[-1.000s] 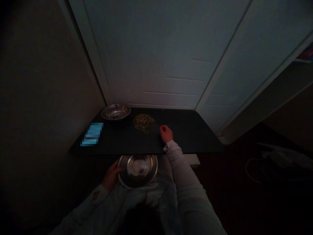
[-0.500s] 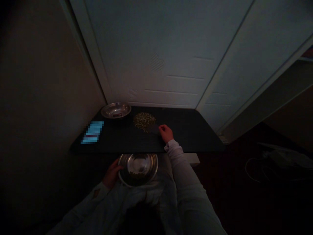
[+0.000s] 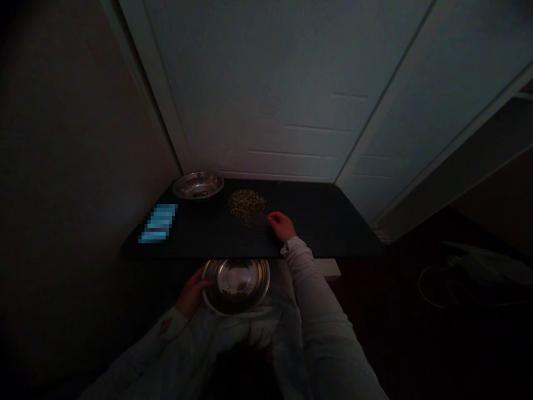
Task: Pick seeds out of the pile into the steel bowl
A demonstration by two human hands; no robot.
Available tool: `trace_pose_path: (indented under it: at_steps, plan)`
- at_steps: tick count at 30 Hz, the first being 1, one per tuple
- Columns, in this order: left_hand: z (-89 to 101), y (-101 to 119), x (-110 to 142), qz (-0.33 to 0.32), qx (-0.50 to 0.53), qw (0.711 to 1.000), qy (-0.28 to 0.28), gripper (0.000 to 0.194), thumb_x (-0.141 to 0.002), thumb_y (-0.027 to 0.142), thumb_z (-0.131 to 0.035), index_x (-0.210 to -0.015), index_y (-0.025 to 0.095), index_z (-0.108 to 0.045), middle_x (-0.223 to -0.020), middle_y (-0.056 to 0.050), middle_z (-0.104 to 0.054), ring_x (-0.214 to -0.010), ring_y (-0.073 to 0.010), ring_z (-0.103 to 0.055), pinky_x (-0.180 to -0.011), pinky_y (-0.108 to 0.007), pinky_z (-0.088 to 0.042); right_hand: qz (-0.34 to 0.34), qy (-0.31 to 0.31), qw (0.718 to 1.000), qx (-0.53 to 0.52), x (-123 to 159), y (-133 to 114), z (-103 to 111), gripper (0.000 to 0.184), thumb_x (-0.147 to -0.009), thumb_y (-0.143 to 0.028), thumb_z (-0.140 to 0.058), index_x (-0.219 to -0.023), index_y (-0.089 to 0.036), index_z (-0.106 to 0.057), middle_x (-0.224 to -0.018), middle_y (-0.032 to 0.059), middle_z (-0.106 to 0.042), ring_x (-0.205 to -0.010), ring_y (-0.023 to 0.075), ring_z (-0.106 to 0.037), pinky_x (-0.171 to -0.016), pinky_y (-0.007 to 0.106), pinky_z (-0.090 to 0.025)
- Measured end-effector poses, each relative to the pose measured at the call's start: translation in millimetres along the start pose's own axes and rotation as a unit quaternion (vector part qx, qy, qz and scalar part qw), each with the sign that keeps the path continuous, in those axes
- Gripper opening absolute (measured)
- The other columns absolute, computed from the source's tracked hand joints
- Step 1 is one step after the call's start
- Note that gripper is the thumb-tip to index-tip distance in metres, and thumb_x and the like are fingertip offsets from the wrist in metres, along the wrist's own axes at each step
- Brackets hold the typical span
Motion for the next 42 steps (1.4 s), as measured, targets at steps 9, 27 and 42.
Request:
trace_pose_path:
  at_steps: [9,27,42]
  plan:
    - [-0.4,1,0,0.004,0.000,1.000,0.000,0.046,-0.048,0.014,-0.060,-0.094,0.016,-0.059,-0.075,-0.002,-0.067,-0.073,-0.0213,-0.060,-0.064,-0.030,-0.043,-0.001,-0.001,1.000,-0.007,6,-3,-3,0.023,-0.064,-0.037,-0.047,-0.070,-0.017,-0.055,-0.061,-0.0012,-0.054,-0.058,0.0109,-0.047,-0.057,0.024,-0.038]
    - [1.3,-2,-1,0.001,-0.004,1.000,0.002,0.043,-0.051,0.013,-0.058,-0.094,0.016,-0.058,-0.077,-0.001,-0.066,-0.070,-0.0188,-0.059,-0.060,-0.027,-0.042,0.016,-0.036,0.999,-0.005,13,-4,-12,0.021,-0.065,-0.036,-0.047,-0.072,-0.017,-0.056,-0.061,-0.0020,-0.053,-0.057,0.0102,-0.047,-0.057,0.023,-0.038]
    - [1.3,-1,-2,-0.003,-0.007,1.000,0.005,0.042,-0.049,0.012,-0.059,-0.092,0.016,-0.059,-0.072,-0.001,-0.066,-0.067,-0.0185,-0.059,-0.061,-0.028,-0.042,0.000,0.039,0.999,0.013,13,-19,-22,0.021,-0.067,-0.033,-0.045,-0.072,-0.016,-0.056,-0.067,0.0010,-0.056,-0.063,0.0117,-0.050,-0.061,0.024,-0.038]
Point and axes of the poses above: each hand's wrist, its own x-axis away from the middle knuckle, its own z-axis out of the back of the hand, y = z × x, the point moved 7 cm from there along -x, towards the middle knuckle
